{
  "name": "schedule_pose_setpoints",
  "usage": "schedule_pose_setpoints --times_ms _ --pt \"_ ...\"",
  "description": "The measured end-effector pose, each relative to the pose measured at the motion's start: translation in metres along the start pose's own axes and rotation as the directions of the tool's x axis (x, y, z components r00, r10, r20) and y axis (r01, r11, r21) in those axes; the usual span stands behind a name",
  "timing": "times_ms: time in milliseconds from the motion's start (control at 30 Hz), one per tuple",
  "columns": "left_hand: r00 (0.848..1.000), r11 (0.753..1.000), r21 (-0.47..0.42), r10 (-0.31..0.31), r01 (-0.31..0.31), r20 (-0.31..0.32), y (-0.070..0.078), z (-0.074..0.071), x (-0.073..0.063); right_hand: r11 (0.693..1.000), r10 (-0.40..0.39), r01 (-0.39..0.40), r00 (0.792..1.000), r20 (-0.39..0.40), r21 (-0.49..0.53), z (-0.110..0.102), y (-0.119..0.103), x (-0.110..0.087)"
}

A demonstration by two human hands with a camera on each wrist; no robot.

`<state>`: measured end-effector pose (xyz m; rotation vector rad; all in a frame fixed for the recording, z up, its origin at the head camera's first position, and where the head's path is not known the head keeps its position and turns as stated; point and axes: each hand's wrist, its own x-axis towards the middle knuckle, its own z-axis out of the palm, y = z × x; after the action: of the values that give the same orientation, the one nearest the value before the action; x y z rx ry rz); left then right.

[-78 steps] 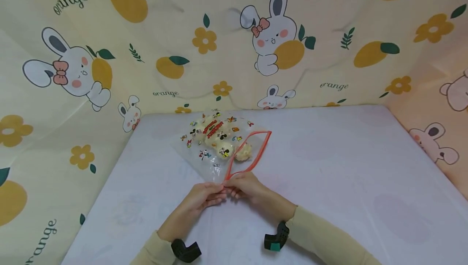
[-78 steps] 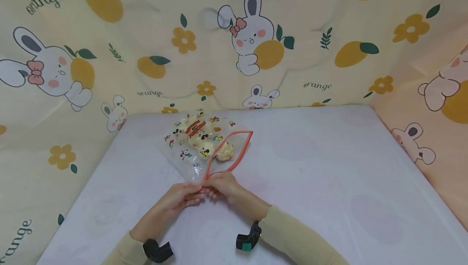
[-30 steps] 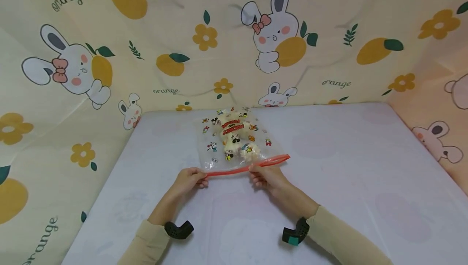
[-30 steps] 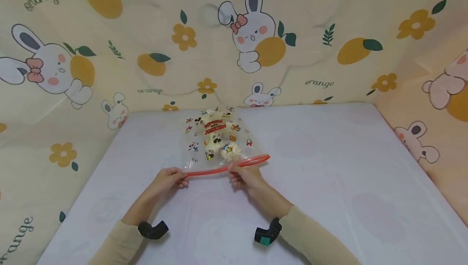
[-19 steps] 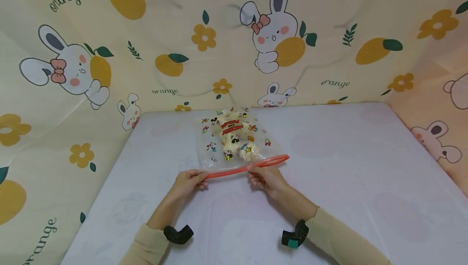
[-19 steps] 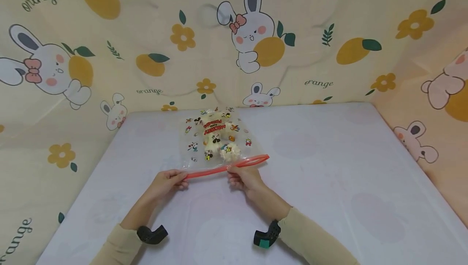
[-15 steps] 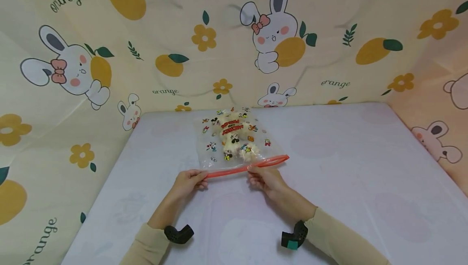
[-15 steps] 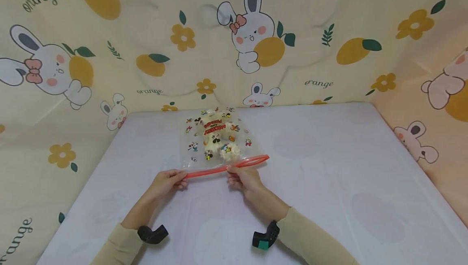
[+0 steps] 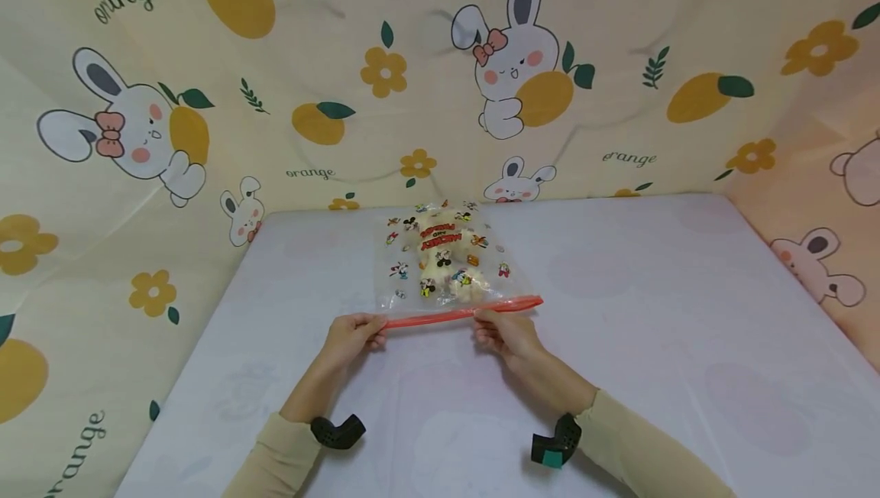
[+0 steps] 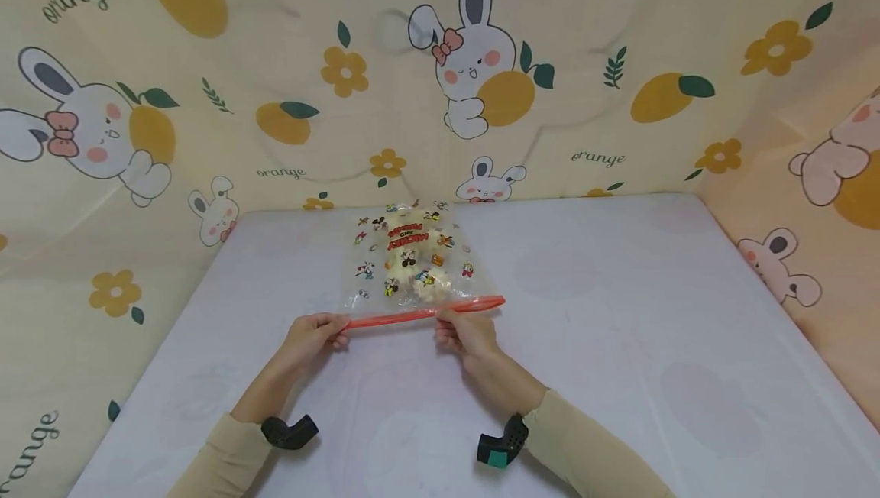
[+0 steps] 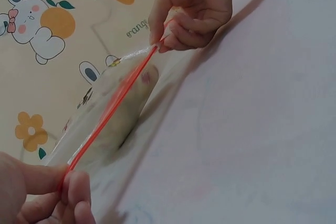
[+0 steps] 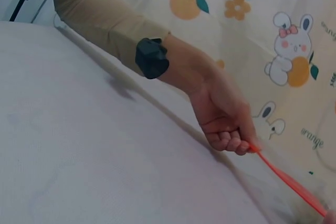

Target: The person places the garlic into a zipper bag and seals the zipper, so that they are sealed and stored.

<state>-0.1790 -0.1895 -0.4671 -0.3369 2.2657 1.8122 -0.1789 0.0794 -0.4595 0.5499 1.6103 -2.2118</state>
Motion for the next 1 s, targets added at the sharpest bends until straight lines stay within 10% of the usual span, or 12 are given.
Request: schedule_pose_setpoints --times_ms 1000 --pt "1.0 0.999 0.016 0.027 -0.027 0.016 0.001 0.013 0.002 0.999 0.037 -0.039 0.998 -0.05 -0.036 -0.072 -0.022 -0.028"
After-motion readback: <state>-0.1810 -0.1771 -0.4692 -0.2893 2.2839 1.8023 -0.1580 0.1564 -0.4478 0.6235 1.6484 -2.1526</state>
